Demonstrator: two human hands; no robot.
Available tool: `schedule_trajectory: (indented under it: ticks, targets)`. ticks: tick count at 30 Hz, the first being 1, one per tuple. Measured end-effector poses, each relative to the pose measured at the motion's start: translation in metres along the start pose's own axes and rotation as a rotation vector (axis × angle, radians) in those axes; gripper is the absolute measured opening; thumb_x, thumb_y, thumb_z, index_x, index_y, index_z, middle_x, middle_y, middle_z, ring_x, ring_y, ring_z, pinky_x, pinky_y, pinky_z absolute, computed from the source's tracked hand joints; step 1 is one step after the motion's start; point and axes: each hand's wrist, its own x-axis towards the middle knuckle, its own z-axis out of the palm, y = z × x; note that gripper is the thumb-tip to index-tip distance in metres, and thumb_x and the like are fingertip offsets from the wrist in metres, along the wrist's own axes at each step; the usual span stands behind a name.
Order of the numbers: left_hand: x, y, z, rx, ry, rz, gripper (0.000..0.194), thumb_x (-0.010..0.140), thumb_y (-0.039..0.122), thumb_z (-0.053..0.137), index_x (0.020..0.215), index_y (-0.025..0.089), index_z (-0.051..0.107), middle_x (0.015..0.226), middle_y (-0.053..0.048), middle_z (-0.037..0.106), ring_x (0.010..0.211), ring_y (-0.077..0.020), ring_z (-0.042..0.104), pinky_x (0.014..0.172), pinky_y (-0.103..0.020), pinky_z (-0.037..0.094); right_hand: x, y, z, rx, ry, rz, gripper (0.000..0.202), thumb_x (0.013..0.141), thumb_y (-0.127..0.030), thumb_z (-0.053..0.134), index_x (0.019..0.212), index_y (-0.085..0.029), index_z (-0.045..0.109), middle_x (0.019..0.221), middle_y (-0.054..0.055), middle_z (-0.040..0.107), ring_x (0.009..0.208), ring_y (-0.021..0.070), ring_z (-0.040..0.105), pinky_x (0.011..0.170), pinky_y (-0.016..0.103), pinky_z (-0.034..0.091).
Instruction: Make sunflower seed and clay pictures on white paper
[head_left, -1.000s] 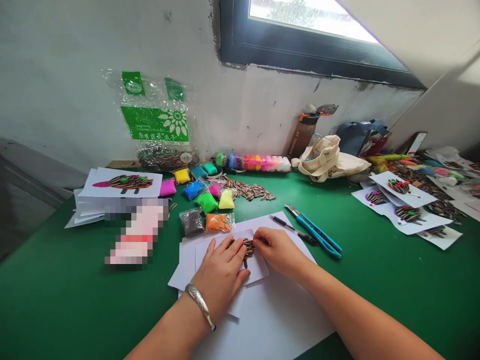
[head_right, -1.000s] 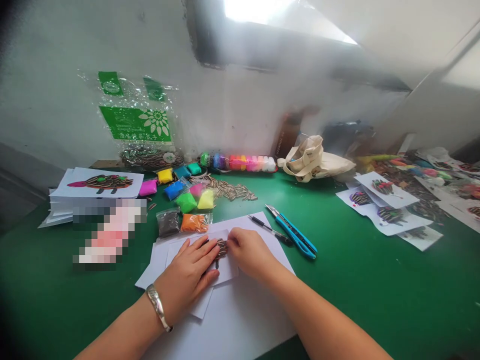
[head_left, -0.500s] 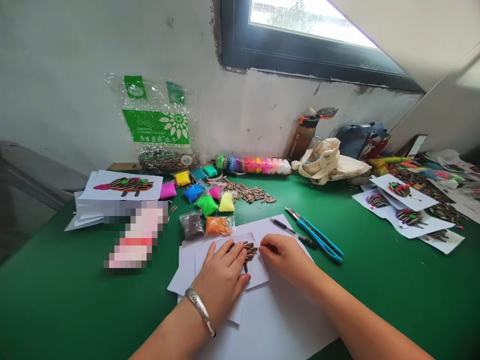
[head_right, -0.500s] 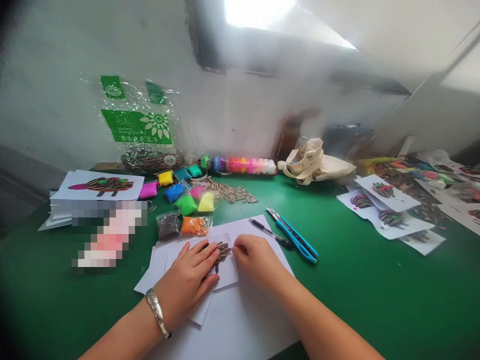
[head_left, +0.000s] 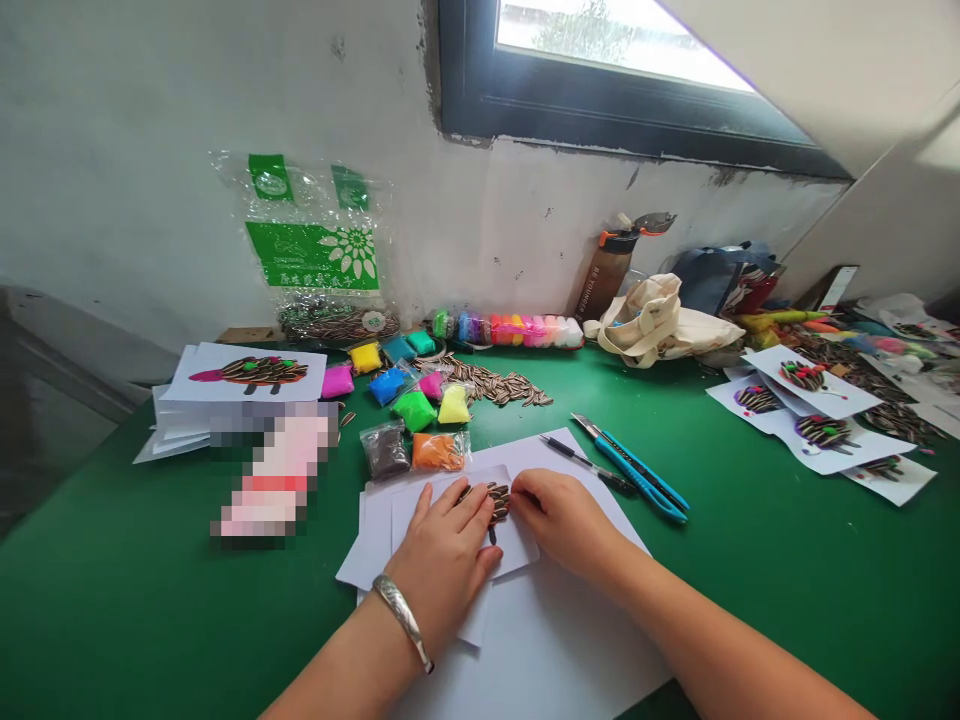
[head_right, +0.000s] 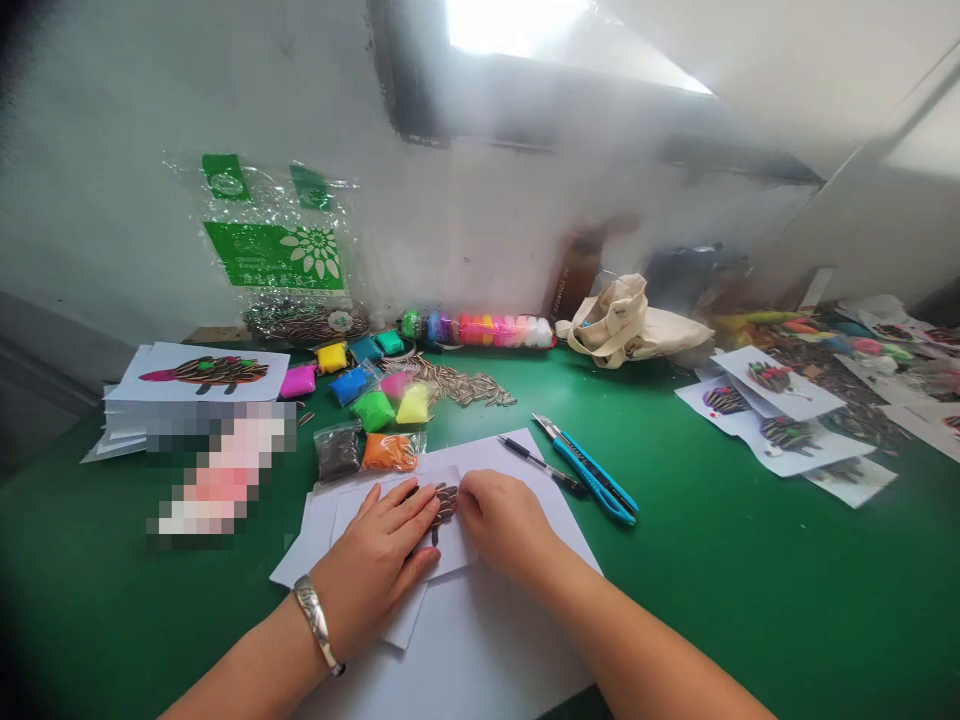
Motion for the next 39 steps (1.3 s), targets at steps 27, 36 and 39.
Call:
schedule_trajectory:
  ticks: [27, 36, 39]
  targets:
    - [-0.004, -0.024, -0.011, -0.064, 0.037, -0.112, 0.038, 0.08, 0.021, 0.06, 0.117, 0.011, 0.061, 0.122, -0.013, 0.063, 0.122, -0.0294, 0.051, 0.101, -0.045, 0.045, 0.009, -0.009, 0.006, 0.079, 0.026, -0.046, 0.023, 0.088, -0.018, 0.05, 0.095, -0.024, 0.071, 0.085, 0.003, 0.061, 0.077, 0.0147, 0.058, 0.069, 0.023, 0.042]
    - [-0.003, -0.021, -0.014, -0.066, 0.046, -0.099, 0.032, 0.08, 0.019, 0.06, 0.112, 0.017, 0.063, 0.118, -0.009, 0.066, 0.119, -0.0282, 0.053, 0.099, -0.043, 0.047, 0.005, -0.005, 0.012, 0.116, 0.036, -0.041, 0.024, 0.087, -0.02, 0.052, 0.101, -0.025, 0.071, 0.086, 0.002, 0.061, 0.077, 0.0145, 0.058, 0.068, 0.023, 0.043]
    - [-0.003, -0.021, -0.014, -0.099, 0.062, -0.103, 0.033, 0.078, 0.018, 0.061, 0.112, 0.017, 0.064, 0.118, -0.009, 0.065, 0.119, -0.0288, 0.053, 0.099, -0.044, 0.047, 0.004, -0.004, 0.014, 0.128, 0.043, -0.052, 0.024, 0.087, -0.02, 0.051, 0.1, -0.026, 0.071, 0.085, 0.002, 0.061, 0.076, 0.0142, 0.058, 0.067, 0.023, 0.043]
